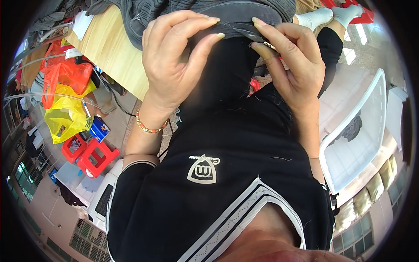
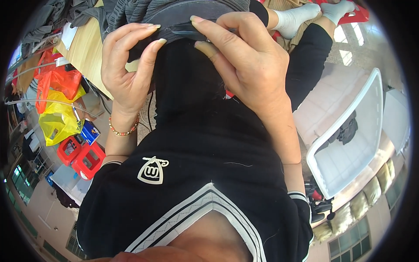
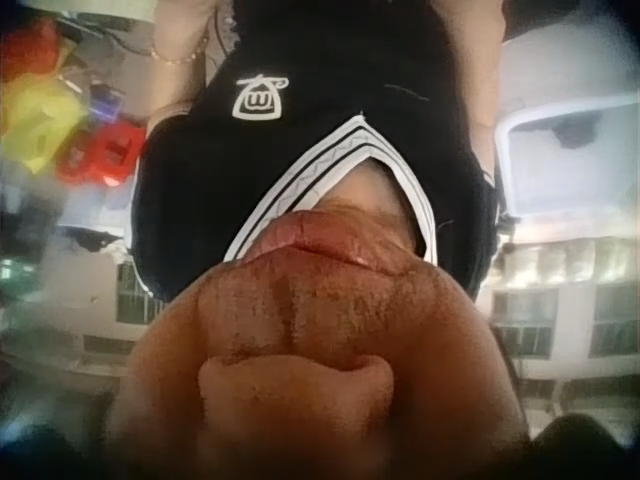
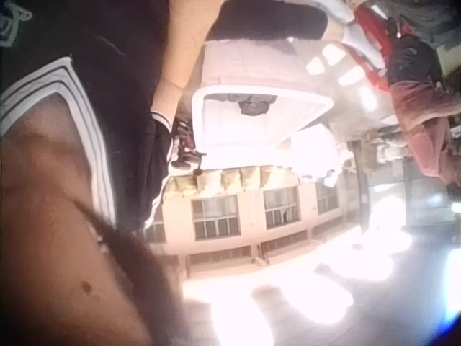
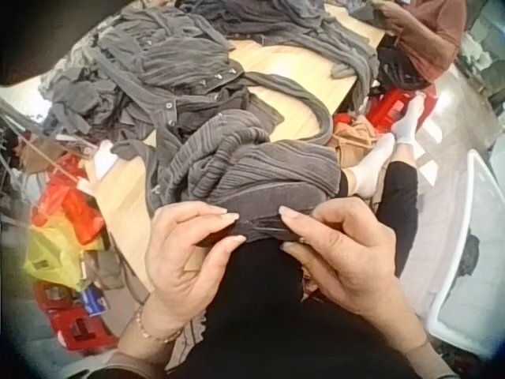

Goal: The recorder uses nippers to trim excess threads and clean up hook-and-eye closures on a batch of grey garments.

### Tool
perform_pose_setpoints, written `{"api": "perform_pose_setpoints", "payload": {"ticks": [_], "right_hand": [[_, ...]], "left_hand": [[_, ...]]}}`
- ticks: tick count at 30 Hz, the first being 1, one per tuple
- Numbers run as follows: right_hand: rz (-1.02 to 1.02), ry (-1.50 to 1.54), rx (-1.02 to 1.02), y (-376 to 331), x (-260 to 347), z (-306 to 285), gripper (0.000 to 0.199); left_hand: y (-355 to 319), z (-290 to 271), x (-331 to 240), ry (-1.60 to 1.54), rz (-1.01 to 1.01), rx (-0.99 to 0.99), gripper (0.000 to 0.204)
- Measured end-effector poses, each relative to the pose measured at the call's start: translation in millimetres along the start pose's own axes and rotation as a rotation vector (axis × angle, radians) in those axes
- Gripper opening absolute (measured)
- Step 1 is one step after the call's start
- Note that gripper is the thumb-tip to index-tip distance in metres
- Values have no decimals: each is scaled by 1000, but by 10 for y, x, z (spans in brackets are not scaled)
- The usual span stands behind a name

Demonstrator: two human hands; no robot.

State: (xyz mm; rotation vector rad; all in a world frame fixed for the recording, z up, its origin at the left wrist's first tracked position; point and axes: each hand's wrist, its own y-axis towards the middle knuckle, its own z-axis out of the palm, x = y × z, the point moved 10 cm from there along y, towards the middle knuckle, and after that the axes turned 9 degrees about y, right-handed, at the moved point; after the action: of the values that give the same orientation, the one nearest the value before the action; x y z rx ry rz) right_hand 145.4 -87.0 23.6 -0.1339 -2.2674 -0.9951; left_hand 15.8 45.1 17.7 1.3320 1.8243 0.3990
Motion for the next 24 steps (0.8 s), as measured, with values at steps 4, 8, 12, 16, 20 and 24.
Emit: {"api": "perform_pose_setpoints", "payload": {"ticks": [4, 8, 12, 16, 20, 24], "right_hand": [[-17, -93, 31, 22, -8, 24, 43], [-27, -126, 50, 82, 29, 45, 42], [19, 17, 57, 144, -10, 32, 42], [144, 136, 30, 107, -180, -79, 45], [284, 275, -4, -50, -288, -131, 42], [314, 331, -51, -201, -371, -243, 40]], "left_hand": [[-2, 35, 8, 24, -20, 2, 32], [16, 64, 6, 37, -64, 102, 30], [-18, -36, 99, 122, -16, 30, 50], [-76, -231, 583, 179, -217, 110, 71], [-275, -529, 1538, 220, -569, 10, 63], [-118, -244, 1815, 104, -714, 85, 76]]}}
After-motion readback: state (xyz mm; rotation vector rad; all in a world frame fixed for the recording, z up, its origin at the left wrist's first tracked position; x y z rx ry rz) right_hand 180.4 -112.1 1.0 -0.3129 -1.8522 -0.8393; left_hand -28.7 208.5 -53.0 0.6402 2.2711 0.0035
